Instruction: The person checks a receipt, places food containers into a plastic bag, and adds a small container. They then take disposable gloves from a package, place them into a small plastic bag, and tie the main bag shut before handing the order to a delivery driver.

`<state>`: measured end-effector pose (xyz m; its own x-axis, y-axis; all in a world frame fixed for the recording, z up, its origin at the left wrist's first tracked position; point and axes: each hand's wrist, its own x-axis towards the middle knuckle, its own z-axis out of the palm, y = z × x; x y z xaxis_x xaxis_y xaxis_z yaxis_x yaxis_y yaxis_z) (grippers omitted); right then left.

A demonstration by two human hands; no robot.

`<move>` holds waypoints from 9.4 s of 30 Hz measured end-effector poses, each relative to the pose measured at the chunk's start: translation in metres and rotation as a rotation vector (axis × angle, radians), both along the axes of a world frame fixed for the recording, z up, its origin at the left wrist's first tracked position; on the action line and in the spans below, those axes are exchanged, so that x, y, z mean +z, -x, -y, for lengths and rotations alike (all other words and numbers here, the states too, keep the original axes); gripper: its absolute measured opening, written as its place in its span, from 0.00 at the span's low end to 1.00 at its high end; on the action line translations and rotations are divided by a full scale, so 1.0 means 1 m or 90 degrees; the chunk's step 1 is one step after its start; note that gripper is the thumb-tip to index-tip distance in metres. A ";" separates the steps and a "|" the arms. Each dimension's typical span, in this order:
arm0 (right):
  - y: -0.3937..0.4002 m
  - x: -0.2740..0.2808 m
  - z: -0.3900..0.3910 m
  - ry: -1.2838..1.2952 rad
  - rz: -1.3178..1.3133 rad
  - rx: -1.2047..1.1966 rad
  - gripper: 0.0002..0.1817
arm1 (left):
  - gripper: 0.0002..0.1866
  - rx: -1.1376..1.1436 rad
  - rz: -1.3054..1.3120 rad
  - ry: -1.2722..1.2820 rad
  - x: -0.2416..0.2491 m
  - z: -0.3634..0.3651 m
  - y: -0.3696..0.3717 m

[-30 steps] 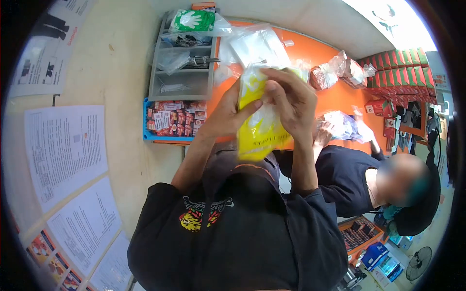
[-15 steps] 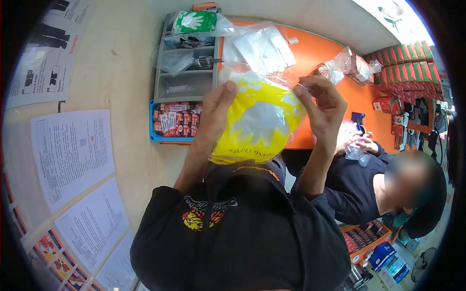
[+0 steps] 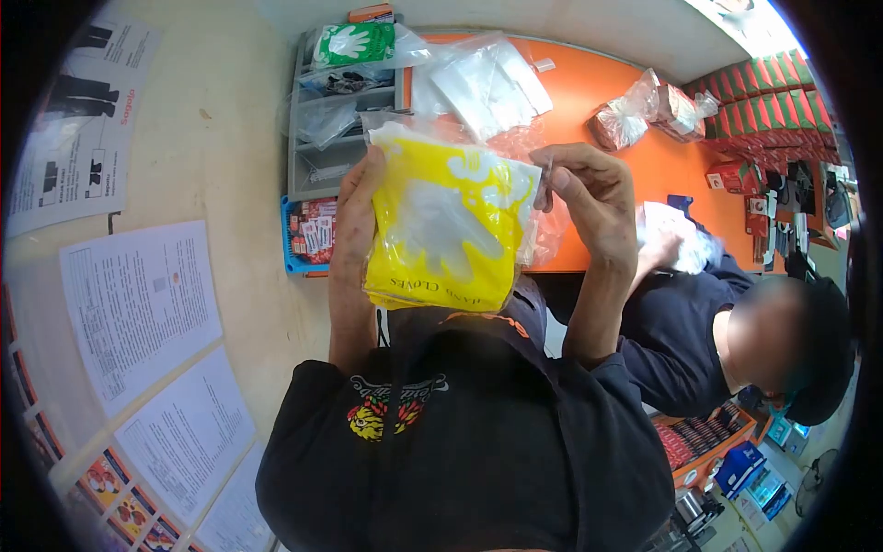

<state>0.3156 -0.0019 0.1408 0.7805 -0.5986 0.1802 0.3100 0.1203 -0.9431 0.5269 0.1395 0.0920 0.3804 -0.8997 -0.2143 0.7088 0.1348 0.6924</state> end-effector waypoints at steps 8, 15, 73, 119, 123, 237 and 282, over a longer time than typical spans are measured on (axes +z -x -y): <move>-0.019 0.010 -0.017 -0.042 0.104 0.017 0.12 | 0.20 -0.062 -0.084 -0.007 0.003 0.007 0.009; -0.034 0.017 -0.033 0.261 -0.078 -0.191 0.04 | 0.24 0.161 0.361 -0.053 -0.023 0.033 0.014; -0.127 0.025 -0.046 0.684 -0.144 0.078 0.09 | 0.26 -0.308 1.064 0.002 0.045 -0.073 -0.086; -0.278 -0.251 0.069 0.619 -0.371 -0.267 0.18 | 0.18 0.378 0.436 -0.167 -0.045 -0.023 -0.244; -0.397 -0.248 0.123 0.814 -0.316 -0.347 0.21 | 0.22 0.561 0.577 -0.136 0.002 0.010 -0.285; -0.119 -0.036 -0.018 0.090 -0.291 0.037 0.21 | 0.31 -0.010 0.406 0.006 0.001 -0.042 -0.090; -0.149 -0.013 -0.059 0.386 -0.294 -0.252 0.12 | 0.17 -0.167 0.399 -0.045 -0.010 -0.025 -0.083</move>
